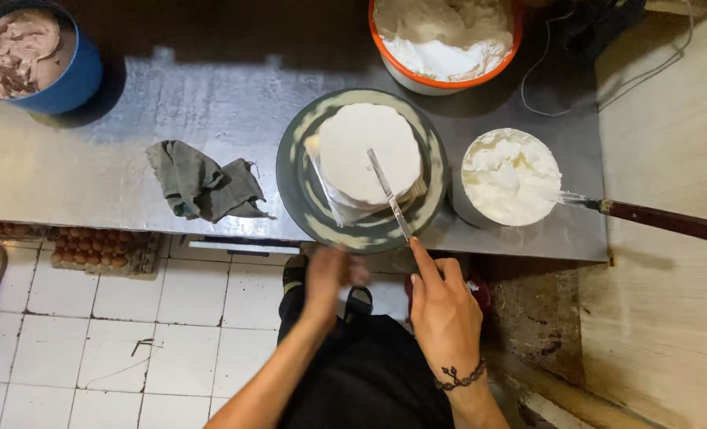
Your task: Apply cream icing to the top and sides of a cake layer using a spatula and turntable.
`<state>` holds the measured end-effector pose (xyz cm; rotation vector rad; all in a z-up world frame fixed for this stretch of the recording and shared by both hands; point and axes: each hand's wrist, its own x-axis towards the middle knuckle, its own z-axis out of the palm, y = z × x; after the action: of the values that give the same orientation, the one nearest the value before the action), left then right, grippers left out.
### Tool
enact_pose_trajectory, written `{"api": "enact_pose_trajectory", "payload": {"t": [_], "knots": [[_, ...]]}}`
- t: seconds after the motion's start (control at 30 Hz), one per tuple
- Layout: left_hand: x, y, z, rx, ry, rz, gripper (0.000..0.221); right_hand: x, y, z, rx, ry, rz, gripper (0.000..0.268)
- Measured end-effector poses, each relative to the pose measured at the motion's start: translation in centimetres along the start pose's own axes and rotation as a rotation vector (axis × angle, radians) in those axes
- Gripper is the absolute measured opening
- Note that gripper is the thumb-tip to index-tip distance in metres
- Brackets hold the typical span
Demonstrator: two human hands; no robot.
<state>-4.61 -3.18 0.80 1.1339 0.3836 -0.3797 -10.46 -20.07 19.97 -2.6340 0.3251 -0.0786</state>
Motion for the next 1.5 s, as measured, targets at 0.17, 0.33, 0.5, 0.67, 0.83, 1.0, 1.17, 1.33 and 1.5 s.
{"api": "enact_pose_trajectory", "payload": {"t": [0.17, 0.33, 0.5, 0.67, 0.83, 1.0, 1.17, 1.33, 1.5], "knots": [[-2.6, -2.0, 1.4, 0.328, -0.491, -0.29, 0.043, 0.1, 0.0, 0.0, -0.004, 0.002, 0.002, 0.048], [-2.3, -3.0, 1.3, 0.395, -0.531, -0.289, 0.056, 0.2, 0.0, 0.0, 0.03, 0.005, -0.031, 0.048], [-1.6, -3.7, 0.8, 0.378, -0.5, -0.287, 0.055, 0.3, -0.3, 0.0, 0.023, -0.007, -0.033, 0.048], [-1.7, -4.1, 0.6, 0.383, -0.492, -0.273, 0.055, 0.4, -0.3, 0.1, 0.02, 0.008, -0.052, 0.048], [-2.0, -2.8, 0.4, 0.337, -0.455, -0.305, 0.053, 0.5, 1.0, 0.7, 0.124, -0.064, -0.044, 0.049], [-0.4, 1.3, -0.8, 0.044, -0.279, -0.221, 0.045, 1.1, 4.0, 0.6, 0.675, -0.437, 0.095, 0.055], [1.2, 1.3, -4.3, -0.228, -0.183, -0.054, 0.042, 1.9, 12.1, 3.6, 0.371, 0.039, 0.361, 0.058], [0.4, 1.8, -3.5, -0.311, -0.272, -0.097, 0.031, 1.3, 18.7, 6.5, -0.053, 0.537, 0.074, 0.059], [0.1, 4.2, -3.5, -0.189, -0.273, -0.208, 0.045, -3.5, 14.2, 0.8, -0.137, 0.445, 0.265, 0.056]]}}
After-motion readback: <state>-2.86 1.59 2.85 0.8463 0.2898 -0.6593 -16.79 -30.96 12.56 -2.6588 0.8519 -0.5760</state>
